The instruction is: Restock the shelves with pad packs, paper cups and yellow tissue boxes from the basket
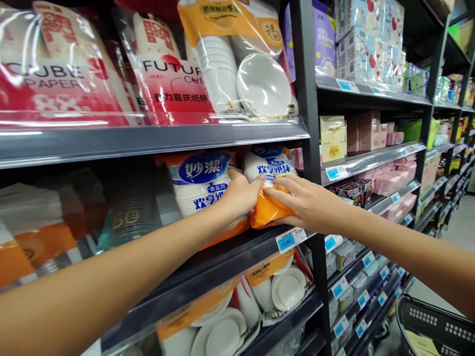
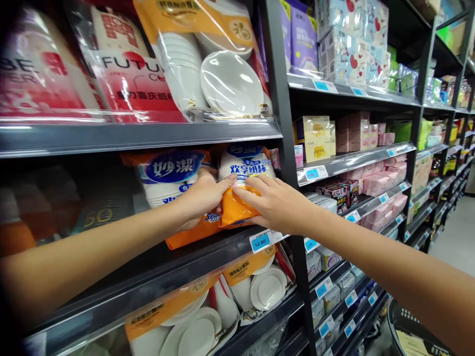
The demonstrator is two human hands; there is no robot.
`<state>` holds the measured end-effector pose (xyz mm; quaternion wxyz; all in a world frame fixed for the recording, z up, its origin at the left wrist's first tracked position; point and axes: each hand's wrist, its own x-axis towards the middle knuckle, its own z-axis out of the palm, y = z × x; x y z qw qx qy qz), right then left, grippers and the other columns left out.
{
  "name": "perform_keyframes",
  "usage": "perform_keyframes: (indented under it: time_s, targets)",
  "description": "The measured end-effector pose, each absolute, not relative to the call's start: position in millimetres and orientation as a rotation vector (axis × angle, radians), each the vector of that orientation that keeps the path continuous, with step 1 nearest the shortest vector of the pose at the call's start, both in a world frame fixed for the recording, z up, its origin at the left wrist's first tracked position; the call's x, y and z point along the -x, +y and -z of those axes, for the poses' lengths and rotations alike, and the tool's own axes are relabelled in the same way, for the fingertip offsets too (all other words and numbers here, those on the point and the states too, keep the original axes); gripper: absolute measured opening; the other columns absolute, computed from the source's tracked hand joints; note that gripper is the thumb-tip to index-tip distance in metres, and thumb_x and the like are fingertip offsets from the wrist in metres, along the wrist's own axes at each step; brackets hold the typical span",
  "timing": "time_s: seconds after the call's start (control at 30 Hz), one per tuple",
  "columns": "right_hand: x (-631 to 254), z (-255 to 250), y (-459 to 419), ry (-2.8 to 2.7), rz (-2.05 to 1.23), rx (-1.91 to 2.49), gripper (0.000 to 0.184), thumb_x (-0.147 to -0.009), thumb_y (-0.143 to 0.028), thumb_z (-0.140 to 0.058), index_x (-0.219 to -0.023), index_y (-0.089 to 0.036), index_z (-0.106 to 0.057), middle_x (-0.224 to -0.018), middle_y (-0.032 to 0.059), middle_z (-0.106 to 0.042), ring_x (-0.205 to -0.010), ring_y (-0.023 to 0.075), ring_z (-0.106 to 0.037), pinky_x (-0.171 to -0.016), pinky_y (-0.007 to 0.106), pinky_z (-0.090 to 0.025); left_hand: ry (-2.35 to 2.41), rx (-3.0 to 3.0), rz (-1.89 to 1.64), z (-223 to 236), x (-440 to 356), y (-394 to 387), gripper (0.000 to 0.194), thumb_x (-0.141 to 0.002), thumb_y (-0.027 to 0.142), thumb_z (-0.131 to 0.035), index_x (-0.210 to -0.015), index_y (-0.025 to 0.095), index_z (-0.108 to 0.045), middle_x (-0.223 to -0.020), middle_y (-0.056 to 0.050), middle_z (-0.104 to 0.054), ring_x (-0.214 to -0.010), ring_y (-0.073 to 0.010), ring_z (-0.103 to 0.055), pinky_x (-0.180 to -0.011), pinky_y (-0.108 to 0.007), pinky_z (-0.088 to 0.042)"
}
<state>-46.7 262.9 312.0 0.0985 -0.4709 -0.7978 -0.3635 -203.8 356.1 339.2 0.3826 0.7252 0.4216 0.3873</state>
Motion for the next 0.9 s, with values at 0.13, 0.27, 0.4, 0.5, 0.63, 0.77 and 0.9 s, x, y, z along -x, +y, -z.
perform_keyframes:
  time_s: [0.13, 0.27, 0.4, 0.5, 0.63, 0.77, 0.9]
  targets:
    - [38, -308, 268, -2.358, 1.088, 1.39, 0.061, -0.098, -0.036, -0.065, -0.148, -0.01, -0.042, -0.143, 0.0233, -0.052, -0.133, 0.0339, -0.05, -0.108, 0.054, -0.049, 1.113, -1.859, -0.95, -339, 196, 353, 0.058, -0.101, 0.04, -0.052, -0.142, 0.007, -0.029, -0.08, -0.005, -0.061, -0.047, -0.0139, -0.049, -0.045, -0.025, -0.042]
    - [36, -300, 277, -2.328, 1.088, 1.446, 0.066, -0.094, -0.033, -0.071, -0.148, -0.01, -0.041, -0.137, 0.0206, -0.054, -0.124, 0.0317, -0.055, -0.102, 0.048, -0.052, 1.136, -1.87, -0.94, -335, 191, 353, 0.055, -0.103, 0.036, -0.051, -0.141, 0.005, -0.026, -0.094, -0.012, -0.065, -0.046, -0.009, -0.049, -0.047, -0.022, -0.043]
    - [34, -290, 289, -2.289, 1.128, 1.513, 0.069, -0.089, -0.025, -0.075, -0.147, -0.014, -0.04, -0.134, 0.0206, -0.052, -0.119, 0.0318, -0.055, -0.096, 0.046, -0.054, 1.098, -1.824, -1.007, -330, 189, 353, 0.057, -0.1, 0.025, -0.053, -0.146, 0.012, -0.024, -0.118, -0.02, -0.064, -0.054, -0.0118, -0.058, -0.052, -0.026, -0.052]
    - [31, -283, 297, -2.258, 1.156, 1.542, 0.065, -0.088, -0.02, -0.074, -0.144, -0.017, -0.042, -0.136, 0.0208, -0.05, -0.118, 0.0319, -0.055, -0.095, 0.047, -0.053, 0.979, -1.757, -1.018, -326, 191, 348, 0.066, -0.093, 0.018, -0.06, -0.15, 0.017, -0.026, -0.127, -0.019, -0.063, -0.086, -0.0223, -0.07, -0.068, -0.033, -0.06]
    - [30, -279, 303, -2.225, 1.15, 1.634, 0.071, -0.085, -0.028, -0.08, -0.145, -0.02, -0.042, -0.136, 0.0186, -0.052, -0.118, 0.0339, -0.054, -0.093, 0.048, -0.052, 0.78, -1.928, -1.016, -315, 203, 348, 0.067, -0.087, 0.021, -0.065, -0.147, 0.021, -0.036, -0.144, -0.016, -0.056, -0.129, -0.0293, -0.059, -0.103, -0.046, -0.054]
    - [33, -284, 305, -2.239, 1.023, 1.755, 0.095, -0.079, -0.04, -0.087, -0.154, -0.018, -0.033, -0.131, 0.0191, -0.055, -0.115, 0.0345, -0.059, -0.09, 0.047, -0.054, 0.653, -2.326, -1.067, -299, 238, 357, 0.055, -0.088, 0.031, -0.06, -0.141, 0.023, -0.048, -0.148, -0.011, -0.053, -0.136, -0.0294, -0.052, -0.11, -0.048, -0.05]
    - [33, -291, 297, -2.212, 0.776, 1.827, 0.099, -0.075, -0.037, -0.091, -0.153, -0.016, -0.034, -0.129, 0.0183, -0.056, -0.115, 0.0328, -0.061, -0.09, 0.043, -0.057, 0.617, -2.792, -1.099, -277, 298, 361, 0.043, -0.097, 0.043, -0.05, -0.136, 0.025, -0.055, -0.139, -0.01, -0.06, -0.127, -0.0299, -0.059, -0.103, -0.046, -0.054]
